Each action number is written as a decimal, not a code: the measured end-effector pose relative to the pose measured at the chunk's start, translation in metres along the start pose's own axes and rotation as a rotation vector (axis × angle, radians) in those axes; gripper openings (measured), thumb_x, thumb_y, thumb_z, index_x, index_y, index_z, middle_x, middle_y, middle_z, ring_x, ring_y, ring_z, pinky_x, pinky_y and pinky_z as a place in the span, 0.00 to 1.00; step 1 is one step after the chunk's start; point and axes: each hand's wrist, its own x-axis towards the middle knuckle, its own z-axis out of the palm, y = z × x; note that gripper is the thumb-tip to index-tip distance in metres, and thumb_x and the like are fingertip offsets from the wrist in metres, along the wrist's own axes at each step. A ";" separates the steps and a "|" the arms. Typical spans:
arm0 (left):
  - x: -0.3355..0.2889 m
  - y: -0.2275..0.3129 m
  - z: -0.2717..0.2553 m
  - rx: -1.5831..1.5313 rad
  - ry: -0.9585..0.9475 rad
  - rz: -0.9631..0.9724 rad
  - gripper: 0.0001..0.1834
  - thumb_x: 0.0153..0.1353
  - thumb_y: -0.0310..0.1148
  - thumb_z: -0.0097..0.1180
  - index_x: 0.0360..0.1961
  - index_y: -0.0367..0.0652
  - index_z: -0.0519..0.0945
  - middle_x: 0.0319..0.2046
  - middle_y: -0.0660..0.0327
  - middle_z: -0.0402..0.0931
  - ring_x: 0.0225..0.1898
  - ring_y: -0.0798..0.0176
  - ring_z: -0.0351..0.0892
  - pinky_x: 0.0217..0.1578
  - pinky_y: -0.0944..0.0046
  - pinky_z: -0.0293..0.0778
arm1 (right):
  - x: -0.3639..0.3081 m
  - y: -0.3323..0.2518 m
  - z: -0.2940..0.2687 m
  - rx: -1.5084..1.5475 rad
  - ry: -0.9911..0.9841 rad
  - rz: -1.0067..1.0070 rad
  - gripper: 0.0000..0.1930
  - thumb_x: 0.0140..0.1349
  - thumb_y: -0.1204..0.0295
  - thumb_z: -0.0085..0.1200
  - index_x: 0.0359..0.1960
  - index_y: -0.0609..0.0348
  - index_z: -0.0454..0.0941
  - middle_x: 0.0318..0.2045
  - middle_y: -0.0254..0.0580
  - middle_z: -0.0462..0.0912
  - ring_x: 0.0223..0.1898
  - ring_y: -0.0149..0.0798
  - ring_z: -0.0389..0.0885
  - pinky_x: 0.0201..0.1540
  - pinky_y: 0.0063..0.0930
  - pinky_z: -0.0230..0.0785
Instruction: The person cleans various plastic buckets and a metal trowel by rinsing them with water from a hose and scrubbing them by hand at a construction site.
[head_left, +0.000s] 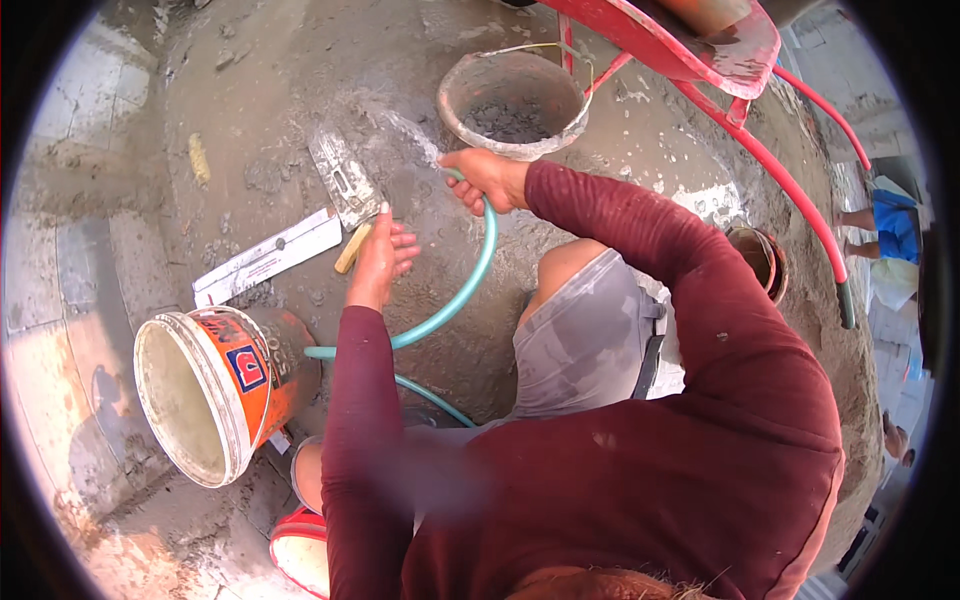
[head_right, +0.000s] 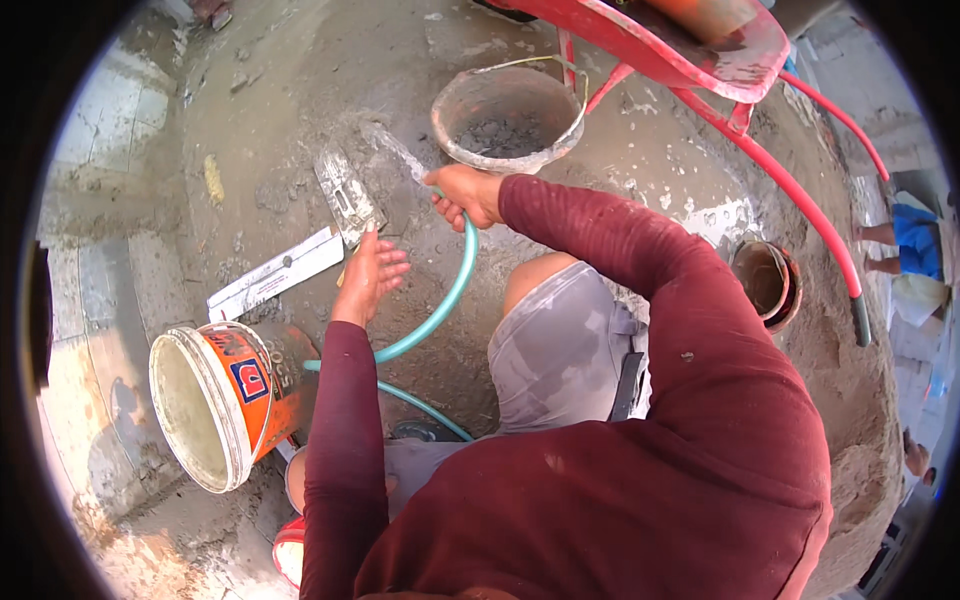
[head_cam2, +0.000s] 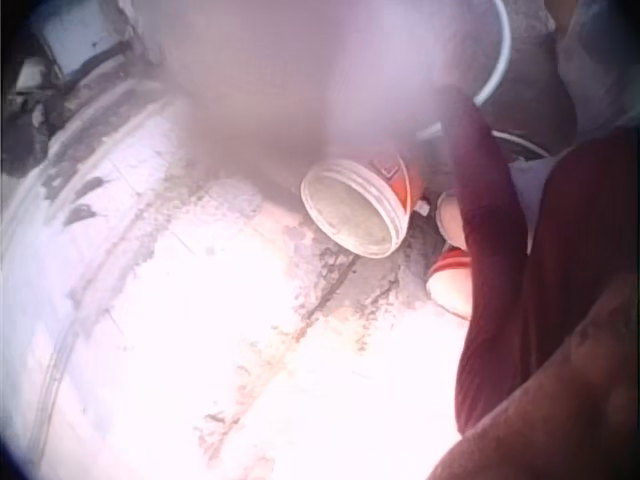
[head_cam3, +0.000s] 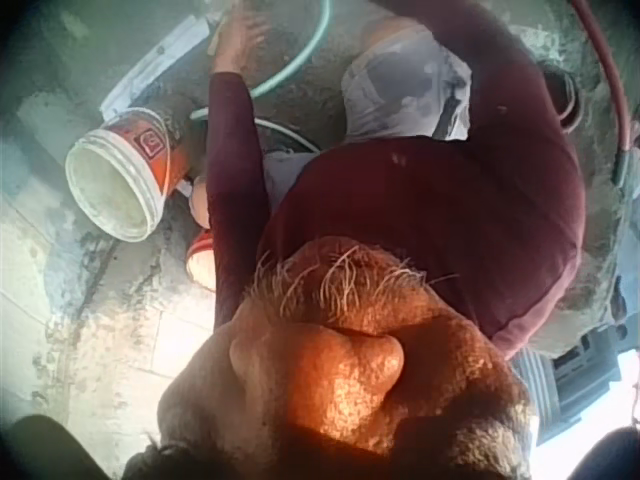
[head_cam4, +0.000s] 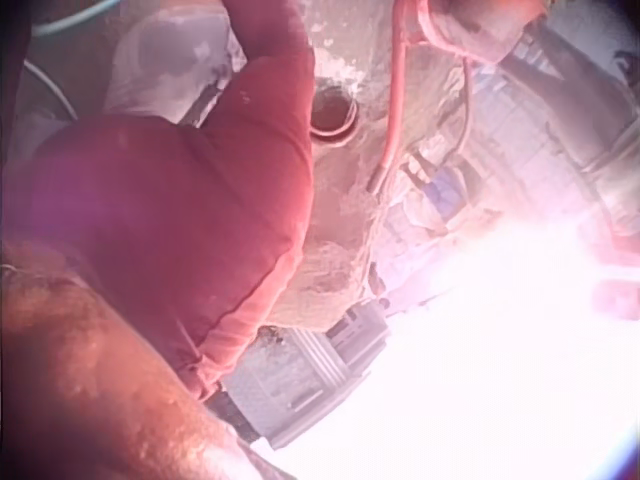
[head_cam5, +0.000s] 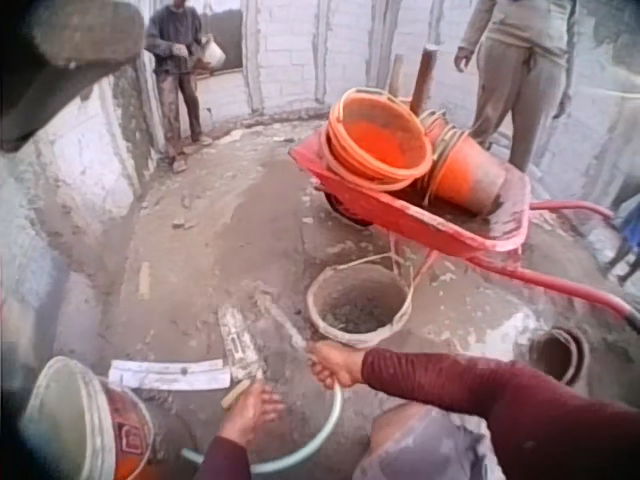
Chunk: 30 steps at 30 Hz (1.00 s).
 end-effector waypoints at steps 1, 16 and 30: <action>0.014 0.005 0.013 0.042 -0.019 0.016 0.48 0.61 0.65 0.48 0.67 0.34 0.56 0.56 0.46 0.68 0.57 0.49 0.70 0.54 0.50 0.66 | -0.005 0.018 -0.016 0.003 0.080 0.008 0.19 0.67 0.53 0.42 0.23 0.49 0.62 0.15 0.23 0.57 0.12 0.23 0.50 0.14 0.20 0.44; 0.143 0.097 0.090 -0.092 0.256 0.186 0.11 0.56 0.26 0.54 0.41 0.38 0.73 0.31 0.58 0.70 0.27 0.58 0.74 0.23 0.55 0.76 | -0.085 0.041 -0.084 -0.115 0.248 -0.168 0.13 0.59 0.58 0.46 0.23 0.51 0.63 0.14 0.27 0.57 0.12 0.25 0.51 0.15 0.28 0.45; 0.023 0.140 -0.212 1.171 1.149 0.519 0.20 0.53 0.33 0.56 0.48 0.38 0.79 0.41 0.41 0.80 0.45 0.37 0.79 0.47 0.48 0.74 | -0.044 -0.041 0.096 -0.872 0.001 -0.224 0.15 0.58 0.57 0.45 0.25 0.56 0.68 0.17 0.34 0.63 0.15 0.31 0.57 0.16 0.32 0.46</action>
